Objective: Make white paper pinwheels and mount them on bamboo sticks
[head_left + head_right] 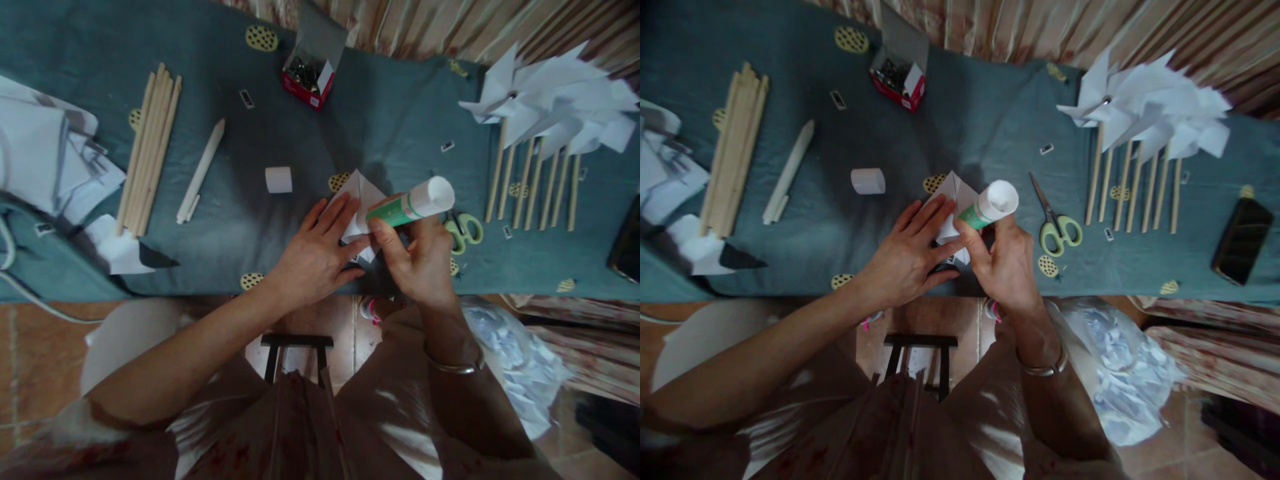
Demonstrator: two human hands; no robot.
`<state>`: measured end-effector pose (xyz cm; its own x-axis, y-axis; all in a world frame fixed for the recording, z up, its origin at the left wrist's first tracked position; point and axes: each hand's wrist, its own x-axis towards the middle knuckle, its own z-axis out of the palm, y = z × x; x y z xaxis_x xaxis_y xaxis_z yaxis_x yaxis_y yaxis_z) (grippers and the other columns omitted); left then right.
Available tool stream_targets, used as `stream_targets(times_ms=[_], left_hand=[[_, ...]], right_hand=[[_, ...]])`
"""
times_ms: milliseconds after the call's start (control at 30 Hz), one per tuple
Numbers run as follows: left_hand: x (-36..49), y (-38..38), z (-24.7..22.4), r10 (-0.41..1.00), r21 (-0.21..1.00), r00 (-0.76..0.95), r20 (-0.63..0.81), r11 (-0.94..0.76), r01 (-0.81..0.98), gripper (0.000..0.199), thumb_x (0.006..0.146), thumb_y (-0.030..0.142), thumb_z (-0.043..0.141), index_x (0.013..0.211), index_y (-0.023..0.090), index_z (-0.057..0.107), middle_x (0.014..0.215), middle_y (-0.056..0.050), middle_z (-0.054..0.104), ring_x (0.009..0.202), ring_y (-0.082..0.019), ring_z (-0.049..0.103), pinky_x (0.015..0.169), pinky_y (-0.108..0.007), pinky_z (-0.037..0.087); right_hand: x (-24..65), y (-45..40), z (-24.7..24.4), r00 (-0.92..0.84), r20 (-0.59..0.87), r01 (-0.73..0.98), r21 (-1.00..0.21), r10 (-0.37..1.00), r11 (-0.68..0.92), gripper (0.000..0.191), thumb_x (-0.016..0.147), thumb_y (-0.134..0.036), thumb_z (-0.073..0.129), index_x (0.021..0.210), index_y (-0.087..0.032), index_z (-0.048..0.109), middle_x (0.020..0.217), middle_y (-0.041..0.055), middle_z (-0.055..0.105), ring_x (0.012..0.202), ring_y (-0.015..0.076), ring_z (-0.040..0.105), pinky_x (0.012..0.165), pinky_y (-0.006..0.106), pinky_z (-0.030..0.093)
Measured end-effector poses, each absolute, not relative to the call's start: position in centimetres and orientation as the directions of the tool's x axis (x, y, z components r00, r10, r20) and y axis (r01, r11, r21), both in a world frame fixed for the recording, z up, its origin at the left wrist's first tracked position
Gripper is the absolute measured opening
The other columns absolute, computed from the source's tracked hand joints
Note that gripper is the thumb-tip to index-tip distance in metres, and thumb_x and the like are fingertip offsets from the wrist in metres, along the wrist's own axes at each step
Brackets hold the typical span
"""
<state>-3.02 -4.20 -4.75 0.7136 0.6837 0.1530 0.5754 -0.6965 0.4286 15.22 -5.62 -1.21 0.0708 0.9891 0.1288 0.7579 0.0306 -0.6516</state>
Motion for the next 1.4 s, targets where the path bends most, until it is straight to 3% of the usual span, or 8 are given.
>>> stream_targets(times_ms=[267,533,733,1100,1400], left_hand=[[-3.0,-4.1,-4.8,0.676,0.455,0.718,0.166,-0.699,0.552,0.055,0.089,0.046,0.070,0.138,0.024,0.059,0.161,-0.018,0.037,0.152,-0.039,0.030,0.120,-0.062,0.029],[-3.0,-4.1,-4.6,0.676,0.431,0.721,0.152,-0.702,0.567,0.054,0.092,0.046,0.067,0.140,0.025,0.056,0.160,-0.017,0.039,0.151,-0.039,0.031,0.119,-0.063,0.031],[-3.0,-4.2,-4.8,0.673,0.415,0.719,0.172,-0.712,0.567,0.056,0.090,0.048,0.068,0.139,0.023,0.055,0.161,-0.020,0.037,0.151,-0.041,0.030,0.118,-0.064,0.032],[-3.1,-4.2,-5.0,0.670,0.414,0.718,0.187,-0.717,0.561,0.058,0.090,0.048,0.068,0.141,0.024,0.053,0.162,-0.018,0.037,0.152,-0.040,0.030,0.118,-0.063,0.032],[-3.0,-4.2,-5.0,0.673,0.408,0.716,0.184,-0.715,0.567,0.058,0.091,0.049,0.067,0.141,0.023,0.054,0.161,-0.018,0.038,0.152,-0.039,0.030,0.118,-0.063,0.032]], right_hand=[[17.0,-4.3,-3.2,0.204,0.052,0.469,-0.881,0.978,-0.051,0.036,0.092,-0.063,0.055,0.094,-0.027,0.061,0.076,0.0026,0.067,0.064,0.0209,0.065,0.061,0.038,0.055],[15.9,-4.4,-2.3,0.142,0.115,0.600,-0.800,0.983,0.007,0.027,0.092,-0.055,0.060,0.096,-0.029,0.063,0.083,0.0047,0.072,0.074,0.0240,0.069,0.065,0.040,0.055],[15.6,-4.8,-1.9,0.114,0.110,0.721,-0.693,0.987,-0.006,0.034,0.092,-0.054,0.060,0.102,-0.023,0.065,0.077,0.0056,0.070,0.083,0.0250,0.070,0.071,0.039,0.054],[15.7,-4.9,-1.5,0.094,0.108,0.726,-0.688,0.990,0.007,0.039,0.091,-0.059,0.058,0.100,-0.022,0.064,0.079,0.0068,0.071,0.081,0.0257,0.070,0.073,0.041,0.054],[15.7,-5.6,-2.0,0.009,0.186,0.811,-0.576,0.983,0.101,0.036,0.096,-0.055,0.054,0.105,-0.022,0.066,0.086,0.0106,0.073,0.089,0.0291,0.071,0.080,0.043,0.055]])
